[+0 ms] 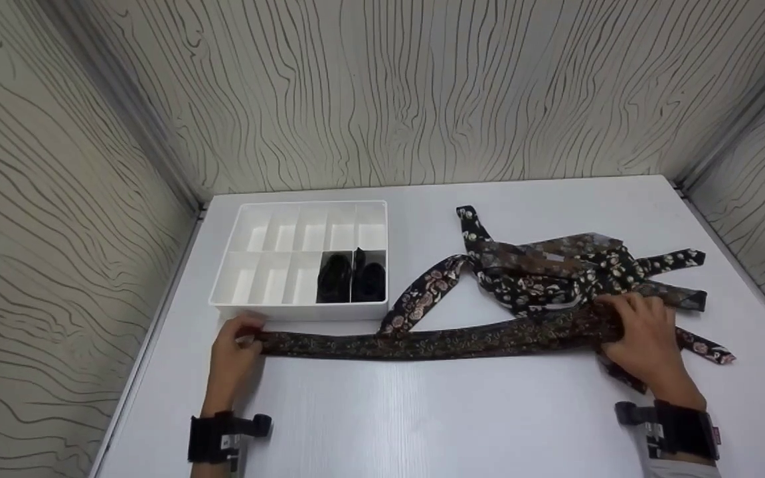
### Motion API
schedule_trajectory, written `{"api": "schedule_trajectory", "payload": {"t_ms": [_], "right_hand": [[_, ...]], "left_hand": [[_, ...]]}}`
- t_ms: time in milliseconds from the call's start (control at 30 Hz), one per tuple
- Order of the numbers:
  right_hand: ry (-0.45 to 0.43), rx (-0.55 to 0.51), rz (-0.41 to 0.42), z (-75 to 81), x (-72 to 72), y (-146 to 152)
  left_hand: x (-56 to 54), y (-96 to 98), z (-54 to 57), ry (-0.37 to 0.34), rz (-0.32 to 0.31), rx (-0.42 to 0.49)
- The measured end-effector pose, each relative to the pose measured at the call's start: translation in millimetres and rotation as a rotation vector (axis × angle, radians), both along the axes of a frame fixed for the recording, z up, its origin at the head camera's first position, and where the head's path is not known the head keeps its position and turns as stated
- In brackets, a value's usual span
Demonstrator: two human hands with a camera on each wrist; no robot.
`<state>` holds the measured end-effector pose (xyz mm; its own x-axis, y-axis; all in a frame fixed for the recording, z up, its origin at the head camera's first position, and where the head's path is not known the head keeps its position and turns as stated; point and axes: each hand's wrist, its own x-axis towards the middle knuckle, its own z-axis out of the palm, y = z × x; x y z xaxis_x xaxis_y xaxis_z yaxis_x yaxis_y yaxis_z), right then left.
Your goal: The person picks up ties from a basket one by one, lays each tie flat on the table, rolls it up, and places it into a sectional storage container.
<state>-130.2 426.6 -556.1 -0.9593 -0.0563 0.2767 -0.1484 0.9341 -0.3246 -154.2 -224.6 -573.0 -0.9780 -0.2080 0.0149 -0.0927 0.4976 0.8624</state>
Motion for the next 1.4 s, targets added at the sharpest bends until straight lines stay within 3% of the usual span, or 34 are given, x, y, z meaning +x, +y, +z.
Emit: {"api": "schedule_trajectory", "payload": {"t_ms": [167, 267, 367, 467, 633, 733, 1000, 1267, 1400], "right_hand": [[-0.223, -0.027, 0.033, 0.8, 4.8, 3], [-0.288, -0.047, 0.048, 7.7, 8.3, -2], [-0.274, -0.062, 0.054, 19.3, 10.9, -15], [-0.166, -0.065, 0.072, 29.2, 8.3, -36], [-0.033, -0.106, 0.194, 32.8, -7.6, -93], [-0.07, -0.123, 0.29, 28.8, -15.5, -134], [-0.245, -0.076, 0.494, 11.9, -28.9, -209], [-0.333, -0.087, 0.472, 1.5, -34.7, -222], [-0.342, -0.097, 0.473, 0.5, -37.6, -221]], "left_hand": [[1.5, 0.6, 2.0, -0.033, 0.012, -0.033], [3.4, 1.5, 4.9, -0.051, 0.032, -0.084], [4.6, 3.6, 7.8, -0.07, 0.045, -0.145], [5.7, 7.5, 9.8, -0.083, 0.044, -0.199], [5.5, 15.4, 11.2, -0.1, 0.07, -0.245], [4.3, 21.8, 12.0, -0.098, 0.092, -0.212], [2.2, 41.9, 10.3, 0.006, 0.047, -0.192], [2.6, 53.1, 6.6, 0.106, -0.008, -0.203], [4.0, 53.4, 5.8, 0.042, 0.01, -0.207]]}}
